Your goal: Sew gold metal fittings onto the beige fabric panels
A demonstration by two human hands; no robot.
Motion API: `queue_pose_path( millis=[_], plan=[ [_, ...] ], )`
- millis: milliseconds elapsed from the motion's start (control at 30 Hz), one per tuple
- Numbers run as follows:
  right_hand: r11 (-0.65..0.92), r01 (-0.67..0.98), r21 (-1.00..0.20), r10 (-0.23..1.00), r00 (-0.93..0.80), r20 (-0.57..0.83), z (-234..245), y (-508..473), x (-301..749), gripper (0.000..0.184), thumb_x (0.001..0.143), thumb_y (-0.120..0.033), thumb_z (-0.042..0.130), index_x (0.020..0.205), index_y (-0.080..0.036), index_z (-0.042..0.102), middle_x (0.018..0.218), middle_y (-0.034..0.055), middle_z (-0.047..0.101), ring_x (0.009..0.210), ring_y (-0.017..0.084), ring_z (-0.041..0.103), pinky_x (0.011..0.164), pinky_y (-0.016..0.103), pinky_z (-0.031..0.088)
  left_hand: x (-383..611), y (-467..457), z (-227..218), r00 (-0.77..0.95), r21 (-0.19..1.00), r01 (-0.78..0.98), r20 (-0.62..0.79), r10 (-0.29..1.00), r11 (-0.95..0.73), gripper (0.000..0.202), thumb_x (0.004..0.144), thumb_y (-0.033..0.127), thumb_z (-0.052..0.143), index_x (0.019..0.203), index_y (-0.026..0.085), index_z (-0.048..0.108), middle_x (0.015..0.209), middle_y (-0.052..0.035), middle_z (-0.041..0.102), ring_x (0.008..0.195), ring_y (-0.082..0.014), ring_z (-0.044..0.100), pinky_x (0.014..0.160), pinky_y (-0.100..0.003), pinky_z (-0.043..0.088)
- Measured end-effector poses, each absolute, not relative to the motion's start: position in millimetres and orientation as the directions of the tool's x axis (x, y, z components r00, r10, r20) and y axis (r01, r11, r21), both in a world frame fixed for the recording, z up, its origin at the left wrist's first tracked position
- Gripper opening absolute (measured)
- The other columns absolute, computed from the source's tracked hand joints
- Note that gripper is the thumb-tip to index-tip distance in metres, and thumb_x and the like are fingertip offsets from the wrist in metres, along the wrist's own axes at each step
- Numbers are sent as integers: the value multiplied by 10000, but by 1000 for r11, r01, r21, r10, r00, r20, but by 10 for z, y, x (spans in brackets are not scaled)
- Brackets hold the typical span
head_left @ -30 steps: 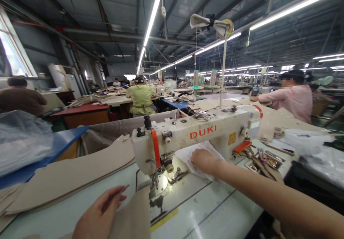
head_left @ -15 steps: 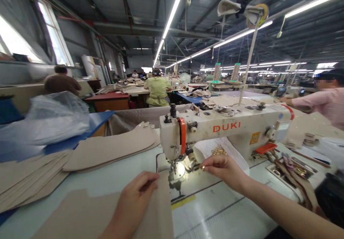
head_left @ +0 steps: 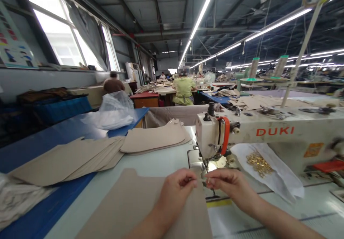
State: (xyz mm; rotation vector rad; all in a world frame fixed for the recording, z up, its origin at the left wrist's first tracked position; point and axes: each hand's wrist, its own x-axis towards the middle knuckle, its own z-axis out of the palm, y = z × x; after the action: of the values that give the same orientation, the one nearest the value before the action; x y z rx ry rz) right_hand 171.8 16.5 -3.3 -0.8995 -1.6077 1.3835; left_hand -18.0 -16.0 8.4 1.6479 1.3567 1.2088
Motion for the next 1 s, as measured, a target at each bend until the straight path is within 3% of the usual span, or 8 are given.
queue_pose_path(
  millis=[333,500,667,833,1000],
  plan=[
    [269,36,-963,896,-377,236,-131,148,1629,236,729,-449,682,834,-252,757,737,29,701,688,185,605,660,281,490,-160,-166,66,33,908,348,238,971,-234,71,698,192,604,660,189,663,665,-12,641,660,-172,573,626,-243,438],
    [68,-75,-995,882,-461,95,-148,159,1624,367,699,-530,688,855,-203,743,723,45,684,693,175,620,680,293,503,-151,-142,66,40,967,206,144,989,-150,30,664,200,645,665,171,655,652,-12,646,649,-162,581,630,-250,445],
    [-136,-142,-981,846,-532,-41,-159,165,1629,474,668,-555,702,937,-164,707,770,69,683,726,179,641,716,324,510,-158,-86,50,131,1000,-23,-5,991,8,201,599,249,725,741,160,614,661,-3,658,618,-150,613,610,-258,465],
    [9,-101,-995,896,-441,53,-138,123,1610,448,717,-552,654,991,-199,686,791,48,673,748,187,624,697,317,503,-152,-75,70,125,999,-27,-33,992,36,268,581,292,744,745,163,575,624,18,628,542,-134,604,554,-255,458],
    [144,-89,-986,923,-348,166,-141,109,1583,237,717,-400,684,769,-169,676,713,18,638,684,150,581,668,261,464,-142,-111,77,77,999,14,-43,996,42,256,588,267,722,754,166,555,614,30,608,516,-121,591,530,-242,444]
  ],
)
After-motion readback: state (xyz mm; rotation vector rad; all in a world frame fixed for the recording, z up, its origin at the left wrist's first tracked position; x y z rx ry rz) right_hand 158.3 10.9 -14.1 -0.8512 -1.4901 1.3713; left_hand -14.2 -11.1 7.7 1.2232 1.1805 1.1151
